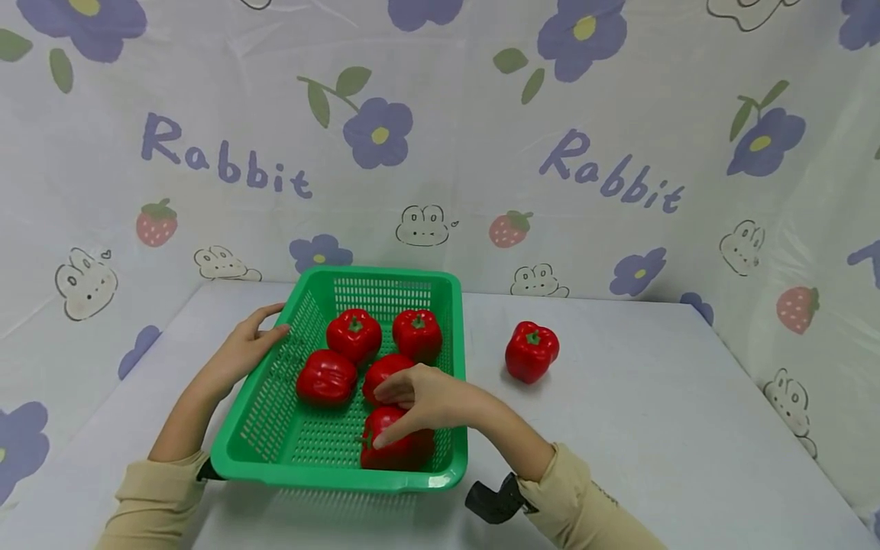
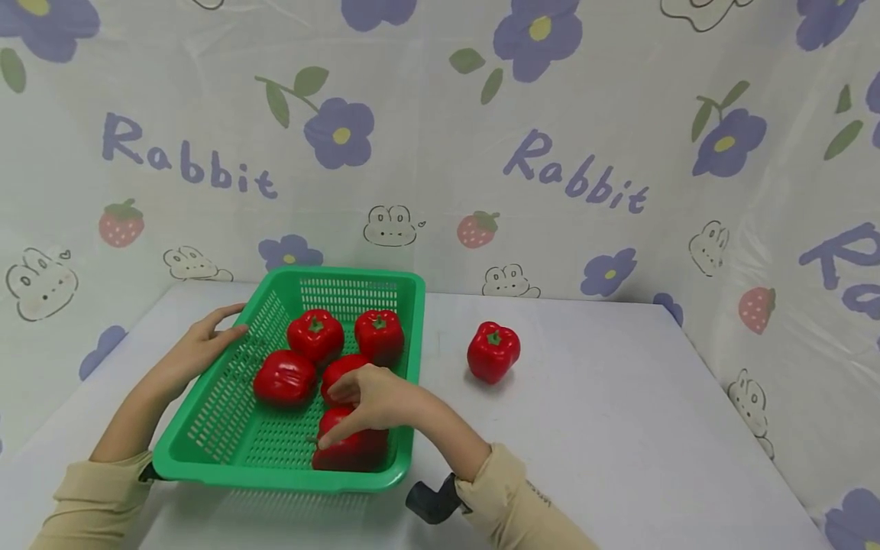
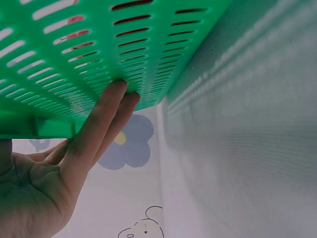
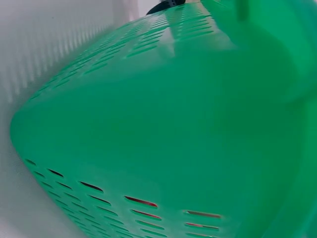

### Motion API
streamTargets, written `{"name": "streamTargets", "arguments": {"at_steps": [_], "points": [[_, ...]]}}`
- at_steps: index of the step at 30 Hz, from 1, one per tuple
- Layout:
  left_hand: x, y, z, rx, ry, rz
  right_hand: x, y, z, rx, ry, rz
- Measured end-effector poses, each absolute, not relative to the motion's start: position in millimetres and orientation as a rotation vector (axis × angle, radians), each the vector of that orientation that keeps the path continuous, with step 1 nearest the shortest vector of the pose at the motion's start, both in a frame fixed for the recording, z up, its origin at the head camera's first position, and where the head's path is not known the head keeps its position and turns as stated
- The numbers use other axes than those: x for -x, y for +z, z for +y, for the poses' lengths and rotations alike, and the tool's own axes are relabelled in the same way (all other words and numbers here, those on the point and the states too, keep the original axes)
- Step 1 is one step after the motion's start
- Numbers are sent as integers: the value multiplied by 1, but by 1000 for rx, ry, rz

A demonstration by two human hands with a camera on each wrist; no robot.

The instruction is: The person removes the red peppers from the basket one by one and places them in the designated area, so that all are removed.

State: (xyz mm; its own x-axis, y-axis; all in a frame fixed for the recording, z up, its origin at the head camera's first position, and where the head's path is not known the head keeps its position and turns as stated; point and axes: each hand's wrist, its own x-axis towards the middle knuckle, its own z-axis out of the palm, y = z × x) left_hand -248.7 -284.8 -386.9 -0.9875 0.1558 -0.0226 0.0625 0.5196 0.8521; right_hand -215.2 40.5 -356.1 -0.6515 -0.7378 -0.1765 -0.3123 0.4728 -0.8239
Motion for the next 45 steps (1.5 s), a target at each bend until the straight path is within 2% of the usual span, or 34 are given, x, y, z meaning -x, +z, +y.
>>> {"name": "streamTargets", "arguments": {"at_steps": [23, 45], "points": [[248, -385, -284, -194, 1478, 2658, 210, -359, 39, 961, -870, 2342], [248, -387, -285, -203, 1487, 2656, 204, -359, 37, 979, -878, 2400]]}}
